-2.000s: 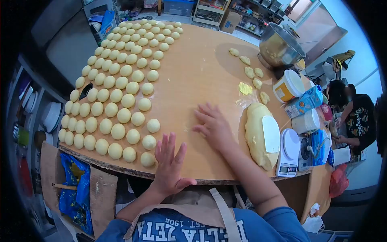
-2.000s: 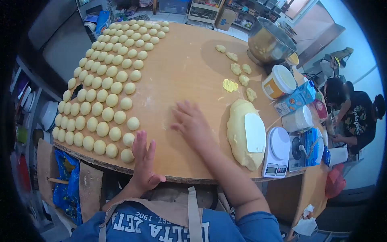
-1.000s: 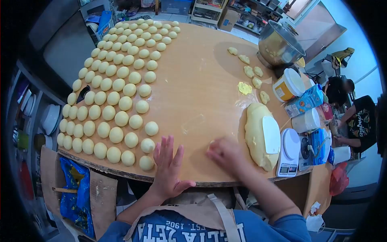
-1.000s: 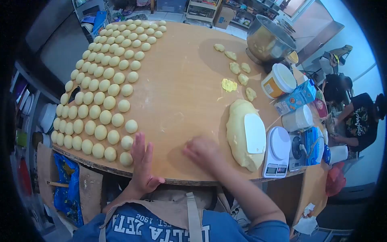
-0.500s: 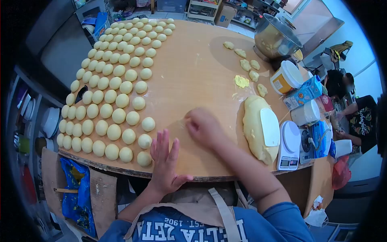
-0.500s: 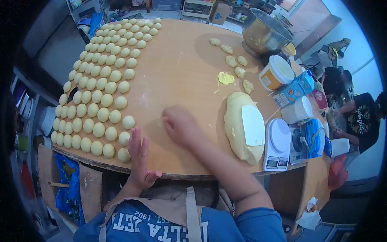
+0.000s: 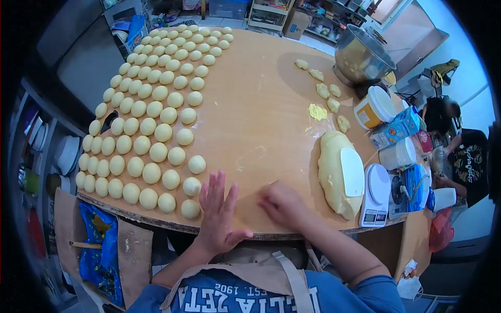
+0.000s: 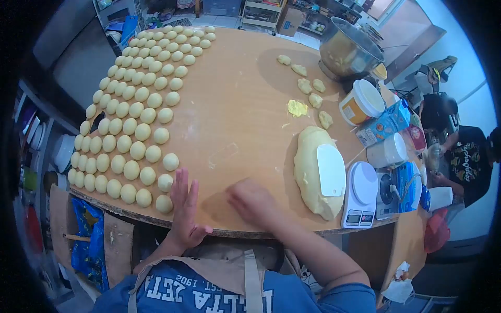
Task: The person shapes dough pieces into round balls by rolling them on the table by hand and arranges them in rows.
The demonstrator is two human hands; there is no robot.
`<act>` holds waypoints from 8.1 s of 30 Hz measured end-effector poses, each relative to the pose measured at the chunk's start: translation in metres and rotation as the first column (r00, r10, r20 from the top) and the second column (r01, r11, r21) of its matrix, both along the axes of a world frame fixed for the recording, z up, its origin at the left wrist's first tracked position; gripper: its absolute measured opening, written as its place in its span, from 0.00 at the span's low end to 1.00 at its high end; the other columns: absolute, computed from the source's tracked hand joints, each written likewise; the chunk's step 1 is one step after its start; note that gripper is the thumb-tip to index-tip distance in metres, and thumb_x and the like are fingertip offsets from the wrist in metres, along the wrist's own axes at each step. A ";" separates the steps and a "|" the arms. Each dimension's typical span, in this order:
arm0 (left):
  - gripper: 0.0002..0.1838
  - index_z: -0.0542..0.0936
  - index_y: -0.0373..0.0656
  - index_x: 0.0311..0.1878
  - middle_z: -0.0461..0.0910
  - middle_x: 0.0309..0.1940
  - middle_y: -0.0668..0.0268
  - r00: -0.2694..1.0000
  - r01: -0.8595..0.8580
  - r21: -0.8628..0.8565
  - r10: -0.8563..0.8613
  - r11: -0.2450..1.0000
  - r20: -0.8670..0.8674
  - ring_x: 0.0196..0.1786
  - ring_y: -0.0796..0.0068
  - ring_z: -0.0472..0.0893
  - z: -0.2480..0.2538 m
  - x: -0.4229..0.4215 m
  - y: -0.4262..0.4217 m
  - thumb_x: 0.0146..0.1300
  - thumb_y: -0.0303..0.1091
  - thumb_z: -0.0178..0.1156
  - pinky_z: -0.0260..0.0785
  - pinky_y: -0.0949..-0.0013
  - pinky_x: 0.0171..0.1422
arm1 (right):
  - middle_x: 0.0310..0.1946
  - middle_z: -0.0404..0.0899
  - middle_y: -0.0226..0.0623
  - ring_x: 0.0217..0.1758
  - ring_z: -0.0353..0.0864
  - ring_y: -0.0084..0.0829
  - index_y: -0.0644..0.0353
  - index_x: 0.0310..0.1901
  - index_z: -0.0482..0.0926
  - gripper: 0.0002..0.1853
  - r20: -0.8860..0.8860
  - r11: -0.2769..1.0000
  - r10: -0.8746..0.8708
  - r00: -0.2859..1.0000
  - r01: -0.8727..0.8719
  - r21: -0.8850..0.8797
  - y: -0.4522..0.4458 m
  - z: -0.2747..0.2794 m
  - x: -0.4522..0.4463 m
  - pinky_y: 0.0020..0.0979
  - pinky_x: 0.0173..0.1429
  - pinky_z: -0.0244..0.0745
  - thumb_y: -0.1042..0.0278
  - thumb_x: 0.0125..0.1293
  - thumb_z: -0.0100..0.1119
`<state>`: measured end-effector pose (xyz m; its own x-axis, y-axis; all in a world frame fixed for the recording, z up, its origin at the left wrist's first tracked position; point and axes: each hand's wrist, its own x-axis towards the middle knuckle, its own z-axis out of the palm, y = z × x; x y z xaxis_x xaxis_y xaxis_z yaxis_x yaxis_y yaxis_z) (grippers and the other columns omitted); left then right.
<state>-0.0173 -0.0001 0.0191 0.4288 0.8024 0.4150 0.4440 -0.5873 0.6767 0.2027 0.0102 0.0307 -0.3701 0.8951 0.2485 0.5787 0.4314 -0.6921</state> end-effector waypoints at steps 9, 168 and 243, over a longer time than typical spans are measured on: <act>0.52 0.50 0.43 0.77 0.42 0.76 0.41 1.000 0.000 0.001 0.000 1.000 0.031 0.78 0.40 0.39 0.000 0.001 0.000 0.61 0.74 0.43 0.27 0.41 0.76 | 0.29 0.74 0.43 0.32 0.75 0.45 0.61 0.36 0.75 0.10 -0.021 0.995 0.010 1.000 -0.008 0.104 0.003 -0.001 -0.012 0.41 0.37 0.71 0.70 0.57 0.67; 0.46 0.51 0.40 0.76 0.44 0.75 0.41 0.993 -0.026 0.034 0.030 0.999 -0.112 0.78 0.40 0.40 0.005 0.005 -0.001 0.64 0.58 0.56 0.25 0.41 0.76 | 0.28 0.74 0.40 0.34 0.76 0.40 0.60 0.30 0.76 0.13 0.109 0.991 -0.116 0.987 0.107 0.080 0.005 0.003 0.022 0.38 0.38 0.72 0.66 0.52 0.73; 0.48 0.52 0.44 0.76 0.42 0.76 0.43 0.981 -0.064 0.060 0.074 0.996 -0.182 0.79 0.42 0.39 0.010 0.013 -0.003 0.59 0.53 0.63 0.26 0.40 0.76 | 0.46 0.76 0.45 0.50 0.76 0.47 0.62 0.46 0.75 0.22 0.092 0.995 -0.078 0.993 0.073 0.063 -0.022 -0.002 0.044 0.40 0.52 0.74 0.61 0.53 0.71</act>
<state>-0.0042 -0.0029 0.0294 0.4466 0.8112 0.3775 0.5985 -0.5845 0.5478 0.2467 -0.0118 0.0291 -0.3260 0.9061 0.2697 0.6724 0.4228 -0.6075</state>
